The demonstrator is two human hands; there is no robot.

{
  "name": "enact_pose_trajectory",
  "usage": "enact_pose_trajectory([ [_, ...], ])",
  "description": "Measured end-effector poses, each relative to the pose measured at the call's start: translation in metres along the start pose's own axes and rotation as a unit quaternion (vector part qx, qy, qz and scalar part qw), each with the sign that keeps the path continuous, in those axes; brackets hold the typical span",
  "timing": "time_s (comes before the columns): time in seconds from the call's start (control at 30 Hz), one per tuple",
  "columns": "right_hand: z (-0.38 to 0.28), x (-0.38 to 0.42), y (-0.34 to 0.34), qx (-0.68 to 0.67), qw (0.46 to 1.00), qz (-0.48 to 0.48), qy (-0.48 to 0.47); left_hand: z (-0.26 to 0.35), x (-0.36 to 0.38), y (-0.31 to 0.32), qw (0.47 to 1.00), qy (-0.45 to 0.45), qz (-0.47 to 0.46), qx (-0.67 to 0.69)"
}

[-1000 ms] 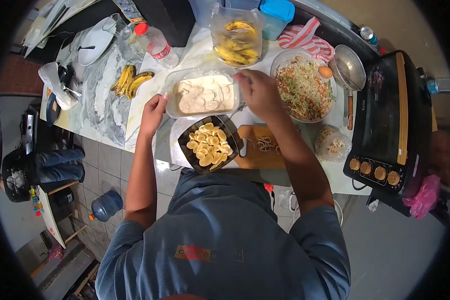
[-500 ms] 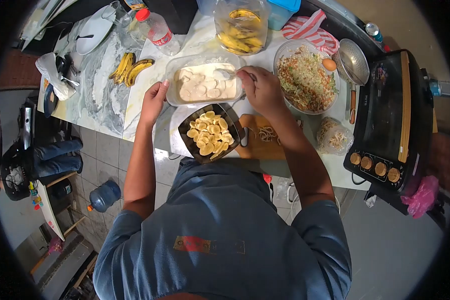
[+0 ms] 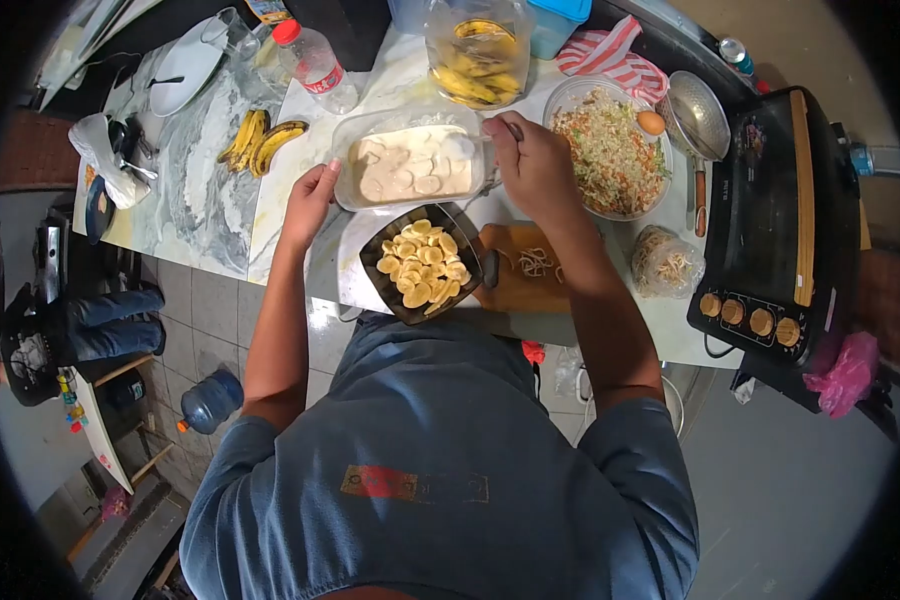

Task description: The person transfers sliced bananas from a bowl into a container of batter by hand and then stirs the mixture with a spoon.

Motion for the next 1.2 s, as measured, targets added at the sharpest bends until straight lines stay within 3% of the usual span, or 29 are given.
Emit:
enact_pose_trajectory([
  [0.17, -0.015, -0.008, 0.000, 0.065, 0.995, -0.071, -0.022, -0.009, -0.002, 0.001, 0.999, -0.027, -0.005, 0.025],
  [0.23, -0.018, -0.008, 0.005, 0.101, 0.987, -0.104, -0.071, -0.016, -0.004, 0.001, 0.999, -0.022, -0.003, 0.040],
  [0.37, -0.017, -0.008, 0.015, 0.097, 0.984, -0.111, -0.097, -0.009, -0.002, 0.000, 0.999, -0.022, -0.008, 0.035],
  [0.47, -0.009, -0.010, 0.020, 0.096, 0.987, -0.118, -0.042, -0.004, -0.003, -0.001, 1.000, -0.010, -0.008, 0.012],
  [0.57, 0.004, -0.006, 0.023, 0.058, 0.997, -0.056, -0.005, -0.002, 0.002, -0.001, 0.999, -0.018, -0.015, 0.041],
  [0.63, 0.013, -0.007, 0.021, 0.034, 0.987, -0.028, 0.152, 0.002, 0.000, -0.002, 1.000, -0.020, -0.004, 0.024],
  [0.77, 0.021, -0.002, 0.014, -0.028, 0.975, 0.037, 0.220, 0.005, 0.003, -0.001, 0.999, -0.025, -0.007, 0.039],
  [1.03, 0.012, -0.004, 0.012, -0.141, 0.965, 0.078, 0.207, 0.004, 0.007, -0.002, 0.999, -0.023, 0.001, 0.035],
  [1.2, -0.003, 0.003, 0.051, -0.132, 0.986, -0.048, 0.085, 0.007, 0.003, -0.007, 1.000, 0.005, 0.015, 0.019],
])
Point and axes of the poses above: each hand's wrist, its own x-axis away from the middle knuckle, its own y-axis out of the palm, z = x × y, the point moved 2 cm from there along -x, towards the middle knuckle, and after that the axes turned 2 degrees about y, right-handed, at the moved point
